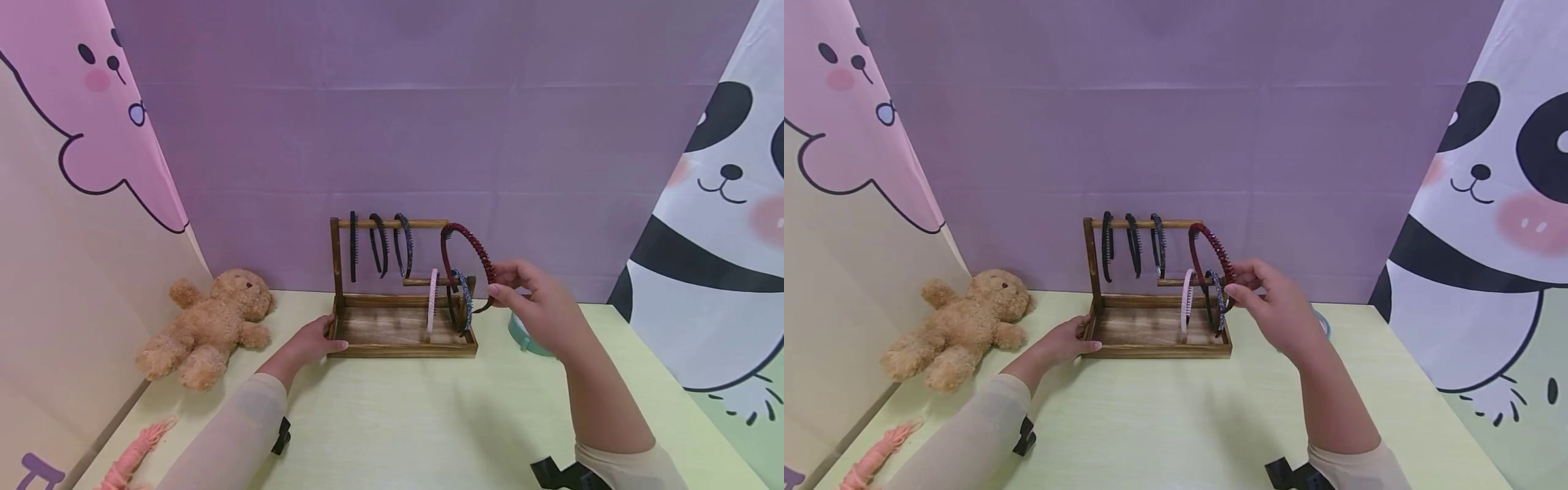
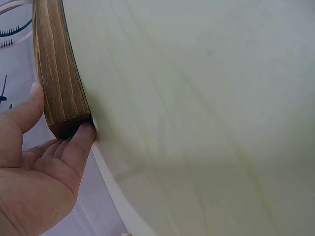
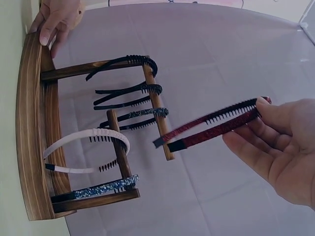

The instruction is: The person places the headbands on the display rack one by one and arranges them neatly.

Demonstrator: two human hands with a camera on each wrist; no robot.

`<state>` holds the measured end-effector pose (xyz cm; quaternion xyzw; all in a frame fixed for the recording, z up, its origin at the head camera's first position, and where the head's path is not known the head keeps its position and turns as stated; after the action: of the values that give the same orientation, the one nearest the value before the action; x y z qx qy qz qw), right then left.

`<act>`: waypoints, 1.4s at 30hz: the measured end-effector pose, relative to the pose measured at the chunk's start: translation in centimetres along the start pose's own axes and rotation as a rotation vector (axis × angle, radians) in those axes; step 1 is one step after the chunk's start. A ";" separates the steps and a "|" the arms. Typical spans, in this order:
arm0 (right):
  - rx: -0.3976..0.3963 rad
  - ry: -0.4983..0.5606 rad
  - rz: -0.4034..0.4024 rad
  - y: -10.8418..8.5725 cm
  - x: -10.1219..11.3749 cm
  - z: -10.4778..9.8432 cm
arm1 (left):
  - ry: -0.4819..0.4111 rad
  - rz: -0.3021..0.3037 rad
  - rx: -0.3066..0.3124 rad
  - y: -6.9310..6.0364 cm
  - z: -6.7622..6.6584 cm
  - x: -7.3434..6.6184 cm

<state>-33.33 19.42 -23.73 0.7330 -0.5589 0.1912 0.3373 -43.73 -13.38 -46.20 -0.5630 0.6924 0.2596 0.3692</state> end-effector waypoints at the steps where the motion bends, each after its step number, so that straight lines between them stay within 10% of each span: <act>1: -0.018 0.004 0.005 0.1 -0.1 -0.3 | -0.001 0.001 -0.001 0.0 0.0 0.0; 18: -0.247 -0.015 0.077 2.7 -3.2 -2.8 | 0.016 0.005 -0.008 -0.1 -0.2 0.0; 42: -0.258 0.107 0.143 8.6 -4.8 -0.6 | 0.026 -0.012 0.007 0.1 0.0 0.3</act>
<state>-42.90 21.90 -24.02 0.6307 -0.6107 0.1803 0.4436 -43.82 -13.51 -46.42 -0.5692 0.6946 0.2476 0.3637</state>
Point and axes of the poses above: each hand's wrist, its own y-axis towards the middle knuckle, its own z-axis out of the palm, x = y × z, the point moved 10 cm from there along y, towards the middle knuckle, and after that the axes turned 8 degrees about z, right-handed, at the moved point
